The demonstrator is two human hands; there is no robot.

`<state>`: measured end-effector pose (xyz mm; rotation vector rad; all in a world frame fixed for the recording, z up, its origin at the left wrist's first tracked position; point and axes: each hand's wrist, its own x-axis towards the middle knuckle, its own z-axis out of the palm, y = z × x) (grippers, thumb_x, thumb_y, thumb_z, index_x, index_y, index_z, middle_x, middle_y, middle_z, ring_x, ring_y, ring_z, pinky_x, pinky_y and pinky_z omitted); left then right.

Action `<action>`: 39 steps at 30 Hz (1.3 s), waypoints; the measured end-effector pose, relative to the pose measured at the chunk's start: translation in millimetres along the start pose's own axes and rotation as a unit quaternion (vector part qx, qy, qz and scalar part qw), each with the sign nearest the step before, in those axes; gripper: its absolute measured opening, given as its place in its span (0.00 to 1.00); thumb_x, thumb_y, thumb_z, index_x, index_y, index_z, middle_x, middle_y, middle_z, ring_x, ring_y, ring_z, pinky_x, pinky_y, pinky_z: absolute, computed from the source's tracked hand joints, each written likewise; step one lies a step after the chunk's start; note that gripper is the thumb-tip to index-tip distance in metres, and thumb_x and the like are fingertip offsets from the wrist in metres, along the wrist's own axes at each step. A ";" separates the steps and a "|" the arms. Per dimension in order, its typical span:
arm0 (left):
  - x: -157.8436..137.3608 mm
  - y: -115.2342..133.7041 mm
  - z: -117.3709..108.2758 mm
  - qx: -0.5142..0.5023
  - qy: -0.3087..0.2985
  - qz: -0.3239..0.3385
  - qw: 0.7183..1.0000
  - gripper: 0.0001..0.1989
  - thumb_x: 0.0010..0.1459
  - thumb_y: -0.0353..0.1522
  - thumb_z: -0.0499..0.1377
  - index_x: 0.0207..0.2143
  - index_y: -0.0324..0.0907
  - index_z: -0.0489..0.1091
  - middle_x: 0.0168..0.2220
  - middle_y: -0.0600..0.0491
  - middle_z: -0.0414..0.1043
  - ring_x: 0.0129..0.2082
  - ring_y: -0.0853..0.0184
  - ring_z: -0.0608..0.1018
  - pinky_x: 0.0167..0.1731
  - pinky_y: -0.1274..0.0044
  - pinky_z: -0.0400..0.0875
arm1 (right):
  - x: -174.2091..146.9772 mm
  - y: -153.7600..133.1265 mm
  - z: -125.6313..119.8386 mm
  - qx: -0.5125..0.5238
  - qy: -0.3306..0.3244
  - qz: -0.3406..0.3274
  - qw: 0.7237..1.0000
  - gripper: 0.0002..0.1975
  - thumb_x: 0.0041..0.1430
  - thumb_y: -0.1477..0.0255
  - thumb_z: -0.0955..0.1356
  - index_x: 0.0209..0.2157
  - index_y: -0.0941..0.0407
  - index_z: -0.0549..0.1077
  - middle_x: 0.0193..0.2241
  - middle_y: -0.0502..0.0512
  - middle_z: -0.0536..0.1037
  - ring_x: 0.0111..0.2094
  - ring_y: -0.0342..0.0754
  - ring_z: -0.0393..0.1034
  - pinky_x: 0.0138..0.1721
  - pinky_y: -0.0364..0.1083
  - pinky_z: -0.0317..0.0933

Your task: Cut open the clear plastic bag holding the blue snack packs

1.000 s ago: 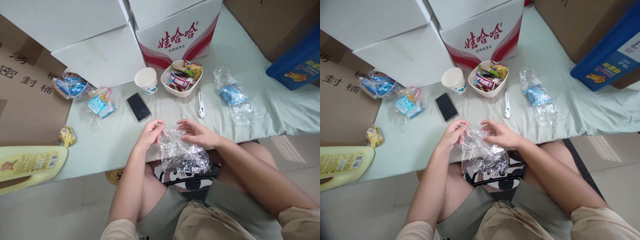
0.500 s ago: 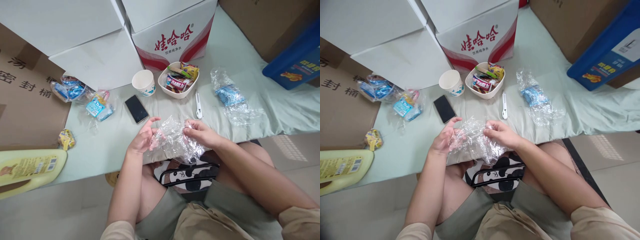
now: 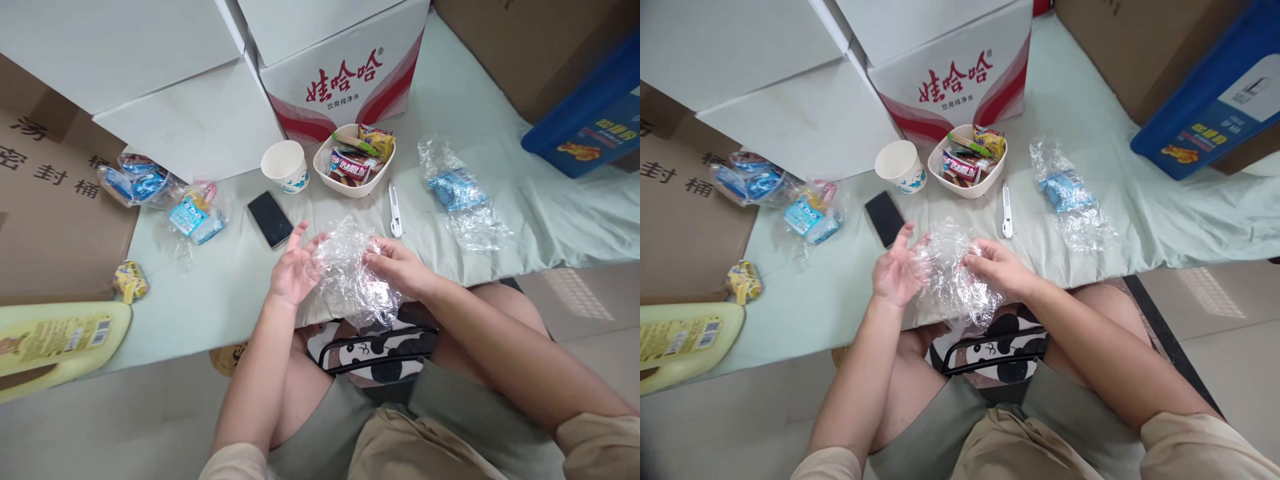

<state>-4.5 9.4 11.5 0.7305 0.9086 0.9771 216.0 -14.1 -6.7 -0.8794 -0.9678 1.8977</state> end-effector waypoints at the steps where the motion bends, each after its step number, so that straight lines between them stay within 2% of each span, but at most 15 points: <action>1: -0.1 1.5 -3.3 -0.005 0.022 0.022 1.000 0.30 0.47 0.48 0.65 0.51 0.51 0.62 0.48 0.50 0.74 0.28 0.71 0.74 0.22 0.79 0.66 | -0.3 0.1 -0.5 -0.003 0.001 0.001 1.000 0.17 0.53 0.57 0.74 0.31 0.53 0.67 0.24 0.47 0.69 0.23 0.40 0.62 0.26 0.44 0.62; 3: 1.3 1.7 -6.7 -0.009 0.059 0.048 0.997 0.26 0.49 0.48 0.62 0.48 0.49 0.63 0.45 0.50 0.75 0.27 0.71 0.73 0.20 0.80 0.62 | -0.4 1.0 -0.9 -0.012 0.004 0.005 1.000 0.17 0.53 0.57 0.73 0.31 0.53 0.67 0.24 0.47 0.69 0.24 0.41 0.62 0.27 0.44 0.63; 5: 3.8 -1.2 -5.3 0.003 0.072 0.039 0.997 0.25 0.48 0.47 0.62 0.45 0.48 0.62 0.43 0.49 0.75 0.32 0.68 0.76 0.20 0.81 0.63 | 0.1 1.9 0.0 -0.015 0.007 0.009 1.000 0.18 0.53 0.56 0.73 0.31 0.53 0.67 0.25 0.47 0.69 0.24 0.41 0.63 0.27 0.45 0.63; 8: 5.4 -6.0 1.0 0.018 0.026 -0.022 0.999 0.29 0.45 0.44 0.66 0.47 0.47 0.59 0.46 0.47 0.76 0.40 0.63 0.80 0.30 0.78 0.72 | 1.0 1.5 2.5 -0.007 0.010 0.007 1.000 0.18 0.52 0.55 0.74 0.33 0.53 0.68 0.28 0.48 0.71 0.26 0.41 0.64 0.28 0.45 0.64; 10: 3.6 -6.0 2.6 0.032 -0.021 -0.068 0.997 0.33 0.44 0.43 0.68 0.50 0.49 0.58 0.45 0.48 0.77 0.36 0.64 0.81 0.32 0.75 0.74 | 0.9 0.1 3.4 -0.007 0.009 0.005 1.000 0.18 0.52 0.55 0.74 0.32 0.53 0.68 0.27 0.48 0.71 0.25 0.41 0.63 0.28 0.45 0.63; 12: 0.5 -3.0 -0.2 0.038 -0.042 -0.079 0.995 0.35 0.43 0.43 0.69 0.52 0.49 0.58 0.39 0.51 0.78 0.25 0.68 0.77 0.26 0.76 0.70 | 0.1 -1.5 2.6 -0.015 0.008 0.002 1.000 0.18 0.52 0.56 0.73 0.31 0.53 0.67 0.24 0.46 0.68 0.23 0.40 0.60 0.26 0.44 0.60; 14: -2.6 1.3 -5.9 0.027 -0.023 -0.040 0.999 0.35 0.43 0.48 0.67 0.52 0.50 0.60 0.33 0.53 0.76 0.19 0.72 0.70 0.21 0.77 0.63 | -0.7 -2.6 0.5 -0.030 0.013 -0.005 0.999 0.18 0.53 0.56 0.73 0.28 0.53 0.65 0.22 0.45 0.65 0.22 0.40 0.57 0.25 0.44 0.57; 16: -4.4 5.2 -11.7 0.023 0.024 0.027 0.999 0.32 0.48 0.54 0.60 0.53 0.52 0.63 0.32 0.54 0.74 0.19 0.72 0.68 0.20 0.77 0.60 | -1.2 -3.1 -2.0 -0.043 0.023 -0.015 0.999 0.19 0.54 0.57 0.73 0.26 0.53 0.62 0.21 0.45 0.64 0.22 0.40 0.55 0.24 0.44 0.55; 18: -4.8 7.4 -14.9 0.039 0.064 0.080 0.994 0.30 0.53 0.58 0.53 0.53 0.54 0.65 0.35 0.52 0.75 0.23 0.69 0.70 0.23 0.75 0.62 | -0.9 -3.2 -3.6 -0.049 0.029 -0.018 0.998 0.20 0.55 0.58 0.72 0.26 0.52 0.60 0.21 0.45 0.63 0.22 0.40 0.54 0.25 0.44 0.53; 20: -4.0 7.6 -14.2 0.046 0.079 0.098 0.991 0.30 0.55 0.58 0.51 0.53 0.53 0.66 0.40 0.51 0.76 0.30 0.65 0.75 0.28 0.73 0.68 | -0.1 -3.1 -3.8 -0.050 0.033 -0.020 0.998 0.20 0.55 0.58 0.72 0.26 0.52 0.59 0.21 0.45 0.63 0.22 0.40 0.54 0.25 0.44 0.53; 24: -2.2 4.0 -5.8 0.003 0.032 0.013 0.999 0.32 0.50 0.57 0.58 0.51 0.47 0.68 0.51 0.45 0.75 0.48 0.56 0.79 0.39 0.68 0.75 | 1.7 -2.0 -2.2 -0.060 0.035 -0.020 0.997 0.20 0.55 0.56 0.71 0.27 0.52 0.59 0.22 0.45 0.64 0.22 0.40 0.55 0.25 0.45 0.53; 27: -2.4 0.3 0.0 -0.036 -0.027 -0.066 0.997 0.36 0.44 0.56 0.64 0.49 0.43 0.70 0.52 0.41 0.75 0.52 0.51 0.78 0.45 0.65 0.76 | 3.0 0.9 -2.2 -0.059 0.040 -0.021 0.997 0.19 0.56 0.56 0.71 0.27 0.52 0.61 0.22 0.45 0.65 0.22 0.40 0.57 0.25 0.45 0.53; 33: -5.5 -5.8 0.5 -0.020 -0.107 -0.106 0.988 0.36 0.38 0.47 0.73 0.49 0.44 0.70 0.51 0.42 0.76 0.50 0.51 0.80 0.46 0.66 0.76 | 5.4 4.9 -4.0 -0.155 0.096 -0.027 0.983 0.18 0.59 0.60 0.70 0.25 0.52 0.59 0.18 0.44 0.62 0.19 0.39 0.54 0.22 0.44 0.47; 36: -6.5 -8.1 -0.8 0.001 -0.101 -0.107 0.989 0.38 0.39 0.43 0.75 0.52 0.45 0.68 0.51 0.43 0.77 0.47 0.52 0.81 0.42 0.68 0.76 | 5.8 3.9 -3.1 -0.220 0.102 -0.036 0.970 0.16 0.59 0.62 0.68 0.26 0.52 0.59 0.19 0.44 0.62 0.20 0.39 0.55 0.22 0.44 0.48; 39: -6.9 -8.7 0.3 0.037 -0.077 -0.116 0.990 0.35 0.42 0.41 0.75 0.51 0.45 0.66 0.46 0.46 0.79 0.39 0.57 0.83 0.37 0.71 0.76 | 5.8 4.0 -2.6 -0.265 0.070 -0.044 0.961 0.14 0.59 0.62 0.67 0.26 0.53 0.62 0.21 0.45 0.63 0.22 0.40 0.57 0.24 0.45 0.51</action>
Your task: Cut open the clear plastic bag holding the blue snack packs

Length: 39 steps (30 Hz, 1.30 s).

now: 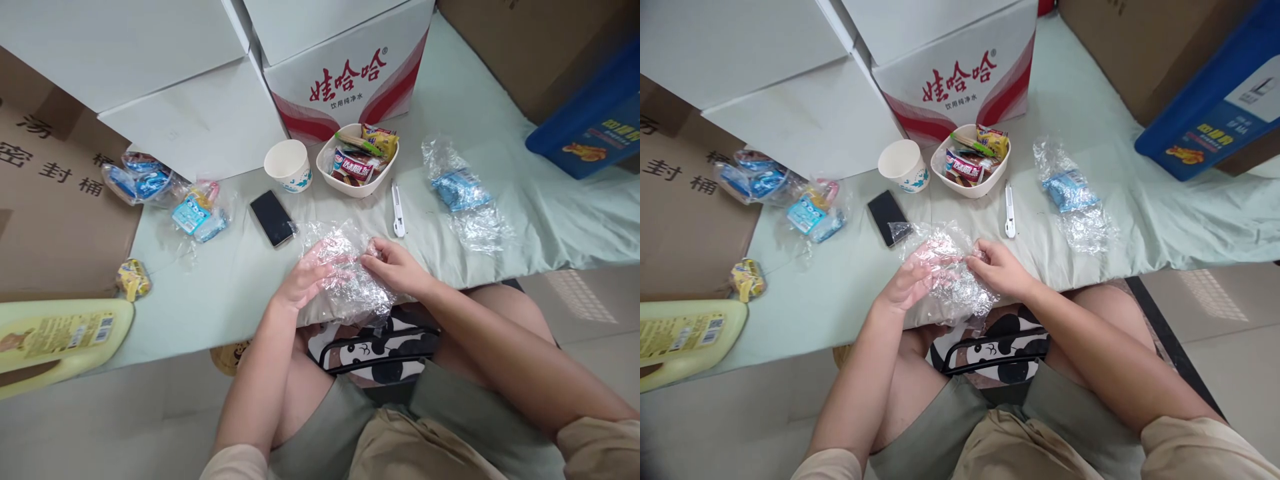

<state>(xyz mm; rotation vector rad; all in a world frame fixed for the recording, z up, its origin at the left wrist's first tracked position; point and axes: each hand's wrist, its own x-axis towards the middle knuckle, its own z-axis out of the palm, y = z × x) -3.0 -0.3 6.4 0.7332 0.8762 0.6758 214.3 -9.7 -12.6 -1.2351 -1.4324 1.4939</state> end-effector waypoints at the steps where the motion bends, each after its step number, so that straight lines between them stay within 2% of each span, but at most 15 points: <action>1: 0.0 0.2 0.7 0.012 0.010 -0.004 1.000 0.34 0.43 0.41 0.74 0.50 0.44 0.66 0.43 0.47 0.79 0.35 0.60 0.83 0.35 0.72 0.75 | 0.0 0.4 0.1 -0.009 -0.011 -0.004 1.000 0.14 0.59 0.62 0.67 0.26 0.54 0.62 0.21 0.45 0.63 0.23 0.40 0.57 0.25 0.45 0.51; 3: 0.2 1.1 1.9 0.034 0.028 -0.008 0.999 0.32 0.45 0.41 0.73 0.49 0.44 0.66 0.40 0.48 0.80 0.29 0.64 0.82 0.29 0.76 0.73 | -0.2 1.7 0.0 -0.020 -0.029 -0.007 0.999 0.14 0.59 0.61 0.67 0.26 0.54 0.62 0.21 0.45 0.63 0.24 0.40 0.57 0.25 0.45 0.52; 6: 0.6 2.3 2.7 0.058 0.033 -0.008 0.998 0.31 0.45 0.43 0.73 0.48 0.43 0.65 0.39 0.48 0.80 0.26 0.65 0.81 0.25 0.78 0.69 | -0.4 2.9 -0.4 -0.020 -0.044 0.001 0.999 0.14 0.60 0.61 0.66 0.27 0.54 0.62 0.22 0.46 0.66 0.24 0.41 0.58 0.25 0.45 0.52; 9: 1.2 2.7 2.8 0.067 0.024 -0.007 0.997 0.30 0.45 0.42 0.72 0.47 0.42 0.66 0.37 0.50 0.80 0.27 0.65 0.81 0.26 0.78 0.69 | -0.3 3.2 -0.8 -0.023 -0.051 0.015 0.998 0.13 0.60 0.61 0.66 0.28 0.54 0.62 0.22 0.46 0.67 0.24 0.41 0.58 0.26 0.45 0.52; 14: 1.5 1.0 3.9 0.078 0.026 -0.010 0.997 0.30 0.45 0.43 0.72 0.47 0.42 0.68 0.37 0.51 0.78 0.27 0.66 0.80 0.29 0.75 0.70 | 0.8 4.9 -1.8 -0.052 -0.048 -0.001 0.997 0.14 0.60 0.60 0.65 0.28 0.54 0.62 0.23 0.46 0.63 0.25 0.42 0.58 0.28 0.46 0.53; 20: 2.8 -3.6 5.2 0.139 0.028 -0.007 0.990 0.26 0.49 0.42 0.70 0.47 0.41 0.70 0.37 0.51 0.76 0.31 0.67 0.78 0.36 0.74 0.71 | -0.3 3.4 -1.8 -0.104 -0.054 -0.017 0.993 0.13 0.60 0.59 0.64 0.29 0.54 0.63 0.24 0.48 0.66 0.27 0.43 0.60 0.29 0.45 0.54; 23: 6.4 -8.8 6.2 0.223 0.014 0.009 0.975 0.20 0.52 0.40 0.67 0.45 0.42 0.70 0.37 0.52 0.76 0.35 0.66 0.78 0.39 0.73 0.72 | -3.0 1.4 -0.2 -0.183 -0.062 -0.042 0.980 0.13 0.60 0.62 0.63 0.27 0.54 0.60 0.22 0.48 0.64 0.25 0.43 0.59 0.28 0.45 0.51; 27: 10.5 -19.0 7.0 0.350 -0.002 0.051 0.935 0.12 0.56 0.35 0.62 0.43 0.42 0.70 0.41 0.51 0.76 0.42 0.63 0.78 0.44 0.72 0.72 | -7.7 3.4 3.5 -0.278 -0.090 -0.071 0.954 0.11 0.61 0.64 0.62 0.28 0.54 0.60 0.22 0.49 0.65 0.24 0.44 0.58 0.29 0.45 0.47; 30: 10.2 -24.7 6.8 0.418 -0.002 0.076 0.905 0.10 0.58 0.32 0.59 0.43 0.42 0.70 0.41 0.52 0.77 0.41 0.63 0.78 0.44 0.72 0.72 | -10.1 7.1 6.3 -0.312 -0.094 -0.098 0.940 0.09 0.62 0.66 0.61 0.29 0.54 0.62 0.23 0.51 0.68 0.25 0.45 0.58 0.30 0.46 0.46; 33: 8.7 -24.3 7.6 0.453 -0.003 0.080 0.888 0.08 0.58 0.31 0.57 0.42 0.42 0.70 0.38 0.53 0.76 0.39 0.64 0.78 0.42 0.73 0.71 | -10.2 7.7 6.9 -0.315 -0.099 -0.111 0.937 0.07 0.61 0.67 0.61 0.29 0.54 0.62 0.24 0.51 0.68 0.26 0.45 0.58 0.30 0.46 0.46; 35: 8.4 -20.7 8.7 0.449 -0.007 0.079 0.890 0.06 0.59 0.31 0.57 0.39 0.42 0.70 0.37 0.54 0.76 0.39 0.64 0.77 0.41 0.73 0.71 | -9.0 5.7 5.6 -0.298 -0.106 -0.102 0.943 0.08 0.61 0.67 0.61 0.28 0.54 0.60 0.23 0.50 0.66 0.25 0.44 0.58 0.29 0.45 0.47; 37: 8.6 -15.8 9.6 0.420 -0.007 0.072 0.905 0.06 0.59 0.32 0.56 0.37 0.41 0.70 0.36 0.53 0.76 0.37 0.65 0.77 0.40 0.74 0.72 | -7.2 2.9 3.5 -0.270 -0.108 -0.087 0.953 0.11 0.61 0.65 0.62 0.27 0.53 0.58 0.21 0.48 0.64 0.24 0.43 0.57 0.29 0.45 0.48; 39: 8.5 -10.6 9.4 0.380 0.012 0.051 0.924 0.07 0.60 0.33 0.56 0.39 0.42 0.70 0.32 0.54 0.75 0.33 0.67 0.77 0.35 0.76 0.72 | -5.2 0.9 1.3 -0.237 -0.096 -0.073 0.964 0.12 0.60 0.63 0.62 0.26 0.53 0.57 0.20 0.47 0.63 0.23 0.43 0.57 0.28 0.45 0.49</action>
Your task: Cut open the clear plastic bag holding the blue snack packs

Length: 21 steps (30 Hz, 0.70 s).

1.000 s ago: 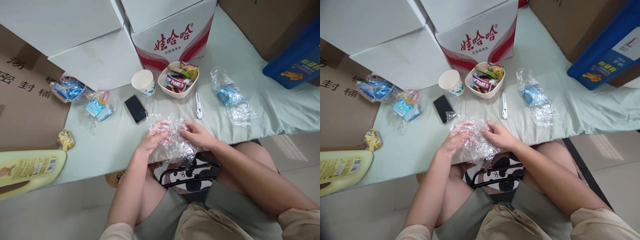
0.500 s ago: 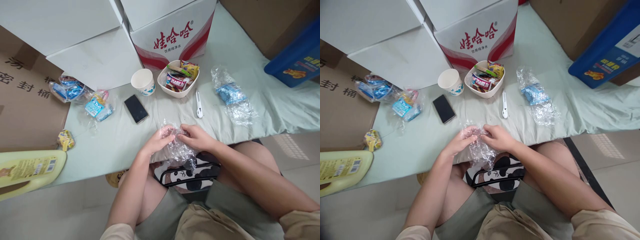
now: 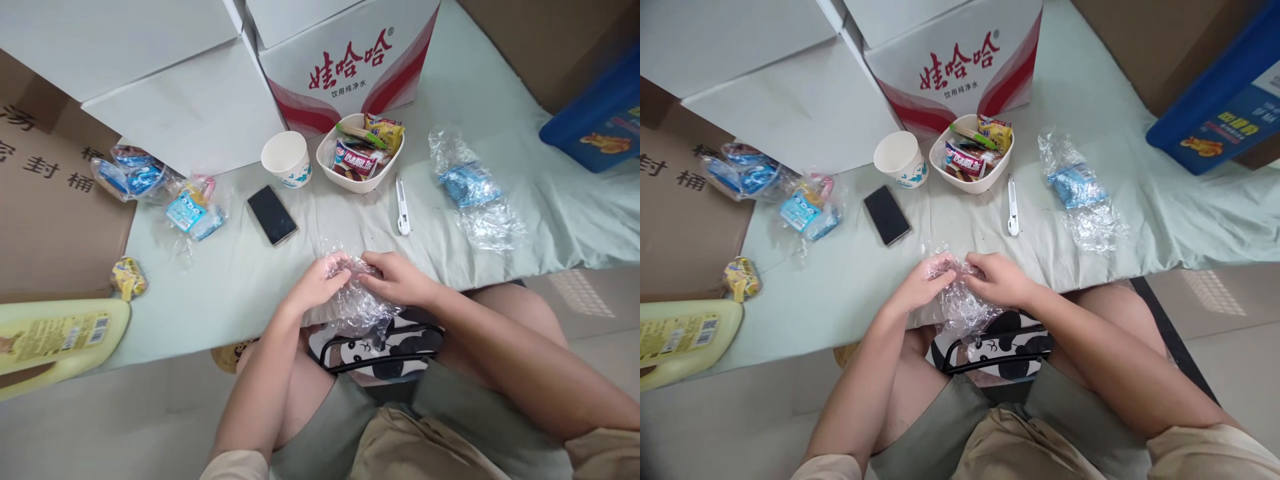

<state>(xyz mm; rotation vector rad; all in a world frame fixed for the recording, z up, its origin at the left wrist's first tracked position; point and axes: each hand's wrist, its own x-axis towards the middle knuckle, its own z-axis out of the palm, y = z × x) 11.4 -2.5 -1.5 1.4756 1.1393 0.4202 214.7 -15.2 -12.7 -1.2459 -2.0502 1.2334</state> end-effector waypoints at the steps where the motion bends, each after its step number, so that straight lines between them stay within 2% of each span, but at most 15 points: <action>1: -0.2 1.3 -2.1 -0.020 0.008 -0.021 1.000 0.08 0.60 0.33 0.56 0.41 0.42 0.70 0.30 0.55 0.74 0.29 0.68 0.77 0.30 0.77 0.71 | 0.6 0.2 -1.0 0.017 0.011 0.009 1.000 0.13 0.60 0.63 0.62 0.26 0.53 0.57 0.20 0.47 0.63 0.23 0.43 0.58 0.27 0.45 0.50; 5: -4.1 3.9 -12.1 -0.088 0.032 -0.094 0.991 0.13 0.60 0.38 0.58 0.46 0.43 0.68 0.20 0.58 0.71 0.17 0.70 0.72 0.15 0.81 0.61 | 1.3 2.3 -1.3 0.119 0.049 0.061 0.990 0.12 0.60 0.63 0.64 0.27 0.53 0.59 0.22 0.48 0.67 0.24 0.43 0.61 0.27 0.45 0.54; 10: -11.0 5.3 -25.4 -0.166 0.089 -0.086 0.978 0.18 0.54 0.42 0.64 0.43 0.43 0.68 0.16 0.61 0.67 0.11 0.73 0.68 0.11 0.84 0.54 | 0.2 1.2 -0.5 0.324 0.041 0.095 0.940 0.16 0.58 0.56 0.69 0.35 0.53 0.63 0.20 0.44 0.67 0.20 0.41 0.61 0.23 0.43 0.54; 14: -14.0 5.8 -32.1 -0.252 0.101 -0.053 0.961 0.26 0.47 0.43 0.69 0.46 0.44 0.66 0.16 0.63 0.67 0.13 0.72 0.70 0.12 0.83 0.59 | 0.4 0.2 -1.2 0.386 0.048 0.102 0.915 0.16 0.57 0.58 0.70 0.41 0.53 0.67 0.19 0.43 0.67 0.19 0.41 0.60 0.22 0.42 0.54; 17: -13.4 5.2 -33.1 -0.307 0.108 -0.016 0.945 0.32 0.42 0.41 0.72 0.48 0.45 0.65 0.23 0.59 0.74 0.22 0.68 0.79 0.20 0.81 0.70 | 1.4 1.2 -1.3 0.424 0.059 0.109 0.897 0.18 0.56 0.59 0.69 0.44 0.52 0.67 0.19 0.43 0.68 0.19 0.42 0.60 0.22 0.43 0.54; 19: -11.5 4.4 -32.9 -0.305 0.123 -0.018 0.944 0.31 0.42 0.41 0.72 0.47 0.45 0.65 0.27 0.57 0.77 0.25 0.67 0.81 0.23 0.80 0.73 | 2.4 1.8 -1.5 0.441 0.079 0.113 0.887 0.18 0.55 0.59 0.69 0.45 0.51 0.67 0.19 0.43 0.66 0.19 0.42 0.59 0.21 0.43 0.52; 21: -9.6 3.5 -33.1 -0.281 0.126 -0.041 0.950 0.27 0.45 0.41 0.70 0.46 0.44 0.66 0.26 0.57 0.77 0.23 0.69 0.80 0.21 0.82 0.70 | 3.4 2.1 -2.3 0.447 0.107 0.117 0.880 0.17 0.55 0.59 0.69 0.44 0.50 0.68 0.20 0.43 0.64 0.19 0.42 0.56 0.21 0.43 0.50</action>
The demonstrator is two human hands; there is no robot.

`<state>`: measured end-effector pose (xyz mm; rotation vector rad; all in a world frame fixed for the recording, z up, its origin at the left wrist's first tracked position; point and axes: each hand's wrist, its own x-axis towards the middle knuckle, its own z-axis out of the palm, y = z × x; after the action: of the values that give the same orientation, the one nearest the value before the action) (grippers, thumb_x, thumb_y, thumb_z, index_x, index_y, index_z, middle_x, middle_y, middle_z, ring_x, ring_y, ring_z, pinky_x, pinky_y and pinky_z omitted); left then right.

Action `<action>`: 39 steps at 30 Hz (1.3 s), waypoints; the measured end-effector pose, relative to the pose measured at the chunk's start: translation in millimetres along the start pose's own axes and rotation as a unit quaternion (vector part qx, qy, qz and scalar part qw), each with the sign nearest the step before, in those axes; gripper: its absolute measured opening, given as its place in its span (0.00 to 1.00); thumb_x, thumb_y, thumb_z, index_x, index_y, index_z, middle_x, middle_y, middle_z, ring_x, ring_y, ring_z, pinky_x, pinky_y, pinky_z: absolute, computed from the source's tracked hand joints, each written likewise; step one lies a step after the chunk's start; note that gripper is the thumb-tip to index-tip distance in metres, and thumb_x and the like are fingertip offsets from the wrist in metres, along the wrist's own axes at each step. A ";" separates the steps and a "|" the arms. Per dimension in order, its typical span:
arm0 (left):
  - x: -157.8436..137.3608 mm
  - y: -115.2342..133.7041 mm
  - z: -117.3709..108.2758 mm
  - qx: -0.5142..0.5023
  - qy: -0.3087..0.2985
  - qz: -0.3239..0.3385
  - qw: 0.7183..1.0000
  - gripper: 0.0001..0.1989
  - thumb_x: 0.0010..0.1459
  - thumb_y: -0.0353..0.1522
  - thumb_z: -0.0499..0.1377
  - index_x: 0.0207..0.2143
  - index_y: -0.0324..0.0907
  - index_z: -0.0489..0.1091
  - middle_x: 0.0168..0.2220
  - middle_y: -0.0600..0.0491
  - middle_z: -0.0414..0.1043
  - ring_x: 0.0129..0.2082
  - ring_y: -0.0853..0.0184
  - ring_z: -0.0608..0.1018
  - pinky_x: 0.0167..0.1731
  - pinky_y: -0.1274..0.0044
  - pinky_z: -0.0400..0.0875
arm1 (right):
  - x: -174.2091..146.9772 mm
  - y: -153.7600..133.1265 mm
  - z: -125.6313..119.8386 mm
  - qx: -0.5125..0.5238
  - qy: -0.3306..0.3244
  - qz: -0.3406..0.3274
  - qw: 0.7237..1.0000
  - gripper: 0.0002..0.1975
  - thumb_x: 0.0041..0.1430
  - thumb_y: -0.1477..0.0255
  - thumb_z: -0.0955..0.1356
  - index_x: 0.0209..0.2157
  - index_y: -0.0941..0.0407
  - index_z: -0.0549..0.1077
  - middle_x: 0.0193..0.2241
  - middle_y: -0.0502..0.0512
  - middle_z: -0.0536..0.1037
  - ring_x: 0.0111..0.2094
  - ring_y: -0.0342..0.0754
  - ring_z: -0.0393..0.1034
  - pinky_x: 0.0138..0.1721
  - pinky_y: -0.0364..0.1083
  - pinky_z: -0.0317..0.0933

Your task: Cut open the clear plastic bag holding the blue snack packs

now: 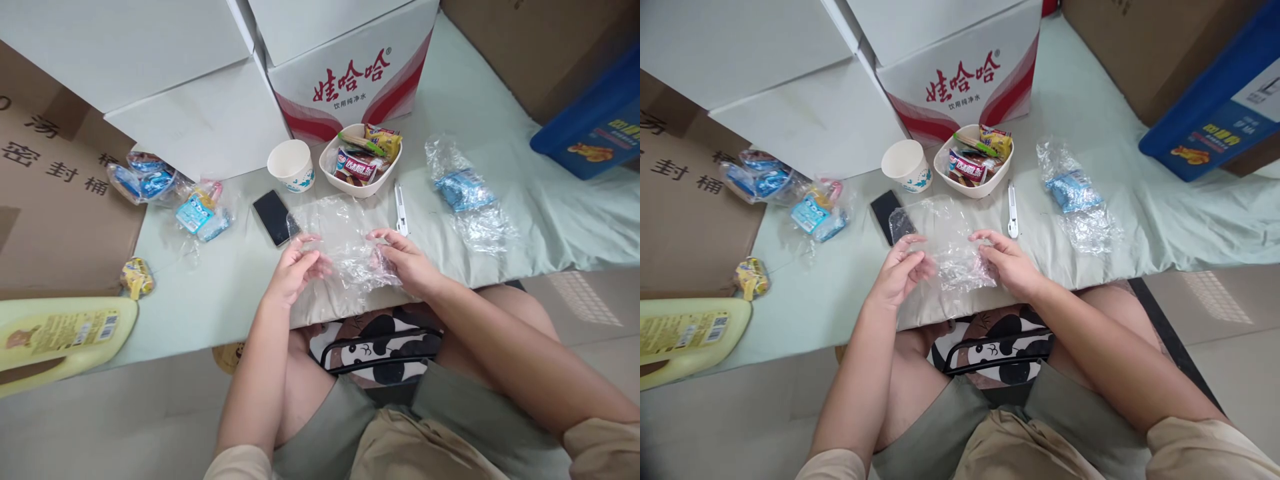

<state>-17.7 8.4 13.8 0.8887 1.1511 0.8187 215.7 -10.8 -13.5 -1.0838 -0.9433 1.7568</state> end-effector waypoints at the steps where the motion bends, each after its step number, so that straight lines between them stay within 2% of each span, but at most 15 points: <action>1: 0.7 -0.1 -0.4 0.012 0.002 -0.008 1.000 0.26 0.46 0.41 0.69 0.45 0.44 0.66 0.25 0.58 0.76 0.21 0.70 0.79 0.19 0.83 0.68 | 0.4 -0.7 -0.1 0.004 0.014 -0.005 1.000 0.15 0.54 0.60 0.68 0.42 0.51 0.68 0.20 0.43 0.63 0.19 0.42 0.55 0.20 0.43 0.49; 4: 1.2 0.4 -2.7 0.007 0.006 -0.007 1.000 0.22 0.46 0.40 0.68 0.41 0.43 0.68 0.22 0.59 0.74 0.18 0.70 0.77 0.17 0.83 0.67 | 0.4 -4.4 -0.3 0.024 0.030 -0.009 0.999 0.11 0.52 0.62 0.68 0.35 0.52 0.69 0.21 0.45 0.63 0.20 0.41 0.54 0.21 0.43 0.49; 7: 0.1 0.9 -5.3 -0.028 0.013 0.011 0.999 0.17 0.44 0.38 0.68 0.36 0.43 0.69 0.21 0.58 0.75 0.19 0.70 0.77 0.19 0.81 0.70 | -0.9 -8.3 -0.1 0.054 0.002 -0.003 0.999 0.08 0.49 0.65 0.69 0.30 0.53 0.68 0.23 0.47 0.66 0.21 0.41 0.57 0.21 0.43 0.50; 9: -0.3 1.3 -6.8 -0.044 0.008 0.020 0.999 0.13 0.41 0.35 0.67 0.31 0.41 0.70 0.22 0.56 0.75 0.20 0.69 0.78 0.22 0.79 0.73 | -1.3 -8.8 -0.1 0.063 -0.013 -0.002 0.998 0.09 0.49 0.63 0.69 0.28 0.54 0.69 0.24 0.49 0.67 0.22 0.42 0.59 0.22 0.43 0.53; 11: 0.1 2.0 -7.8 -0.054 -0.008 0.021 0.998 0.12 0.39 0.36 0.66 0.27 0.40 0.71 0.23 0.54 0.76 0.21 0.67 0.78 0.25 0.76 0.74 | -0.6 -6.5 -0.6 0.053 -0.004 -0.007 0.999 0.13 0.51 0.58 0.69 0.28 0.54 0.69 0.24 0.50 0.68 0.23 0.44 0.61 0.24 0.44 0.55; 15: 2.5 2.2 -7.6 -0.023 -0.031 0.014 0.999 0.21 0.45 0.49 0.60 0.24 0.39 0.74 0.25 0.47 0.77 0.23 0.63 0.78 0.26 0.71 0.74 | 3.2 3.0 -4.4 -0.034 0.051 -0.049 0.997 0.28 0.56 0.42 0.63 0.21 0.53 0.65 0.20 0.52 0.65 0.23 0.46 0.61 0.26 0.46 0.58; 18: 5.3 -2.4 -6.7 0.047 -0.023 0.039 0.998 0.27 0.51 0.54 0.58 0.17 0.40 0.70 0.26 0.47 0.76 0.24 0.66 0.76 0.27 0.74 0.71 | 3.8 6.0 -7.2 -0.113 0.076 -0.093 0.986 0.31 0.58 0.42 0.62 0.17 0.53 0.62 0.17 0.51 0.63 0.23 0.45 0.59 0.26 0.46 0.56; 21: 8.1 -9.7 -7.4 0.108 -0.005 0.075 0.991 0.20 0.48 0.47 0.66 0.21 0.40 0.71 0.26 0.51 0.74 0.26 0.69 0.74 0.29 0.77 0.69 | 1.4 2.4 -6.6 -0.122 0.054 -0.082 0.988 0.23 0.56 0.51 0.69 0.21 0.53 0.62 0.18 0.47 0.62 0.20 0.41 0.54 0.23 0.44 0.50; 24: 10.6 -14.0 -8.5 0.142 0.031 0.109 0.983 0.15 0.45 0.40 0.70 0.28 0.40 0.71 0.28 0.55 0.73 0.26 0.72 0.72 0.28 0.79 0.67 | -0.5 -1.9 -3.5 -0.092 0.029 -0.069 0.993 0.15 0.50 0.64 0.72 0.32 0.52 0.62 0.23 0.43 0.63 0.21 0.40 0.56 0.23 0.42 0.52; 27: 12.2 -14.2 -8.5 0.151 0.067 0.135 0.977 0.14 0.44 0.37 0.70 0.30 0.41 0.70 0.29 0.56 0.71 0.25 0.73 0.69 0.26 0.81 0.64 | 0.7 -1.7 -1.9 -0.088 0.022 -0.079 0.993 0.23 0.45 0.72 0.70 0.43 0.51 0.61 0.32 0.46 0.67 0.25 0.40 0.62 0.26 0.43 0.57; 30: 13.1 -13.4 -8.2 0.157 0.084 0.150 0.973 0.14 0.45 0.36 0.69 0.32 0.41 0.70 0.30 0.56 0.70 0.27 0.73 0.70 0.27 0.81 0.64 | 3.1 1.1 -3.2 -0.116 0.029 -0.074 0.990 0.28 0.44 0.73 0.69 0.49 0.51 0.61 0.36 0.49 0.70 0.29 0.43 0.66 0.30 0.44 0.60; 33: 13.6 -13.1 -8.4 0.163 0.102 0.175 0.966 0.14 0.46 0.36 0.68 0.33 0.42 0.69 0.32 0.55 0.71 0.29 0.72 0.70 0.30 0.81 0.64 | 4.2 1.9 -5.4 -0.159 0.059 -0.069 0.983 0.19 0.46 0.69 0.69 0.42 0.54 0.66 0.30 0.48 0.70 0.29 0.45 0.65 0.32 0.46 0.59; 36: 13.1 -12.4 -8.4 0.173 0.115 0.197 0.958 0.13 0.49 0.37 0.66 0.34 0.42 0.69 0.36 0.53 0.72 0.33 0.70 0.72 0.32 0.79 0.66 | 3.8 0.6 -7.4 -0.202 0.090 -0.070 0.973 0.08 0.48 0.68 0.67 0.32 0.54 0.67 0.24 0.47 0.67 0.26 0.43 0.60 0.29 0.45 0.54; 39: 11.5 -11.4 -8.3 0.197 0.144 0.232 0.942 0.10 0.51 0.37 0.64 0.33 0.43 0.69 0.39 0.51 0.71 0.40 0.66 0.74 0.36 0.77 0.68 | 3.7 -0.3 -9.1 -0.212 0.129 -0.107 0.963 0.06 0.48 0.68 0.66 0.30 0.54 0.67 0.27 0.49 0.68 0.27 0.44 0.59 0.30 0.45 0.53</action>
<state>-22.3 15.1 -2.5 1.4431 1.4141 1.1503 223.2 -5.8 -17.4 -1.3837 -1.2508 1.2290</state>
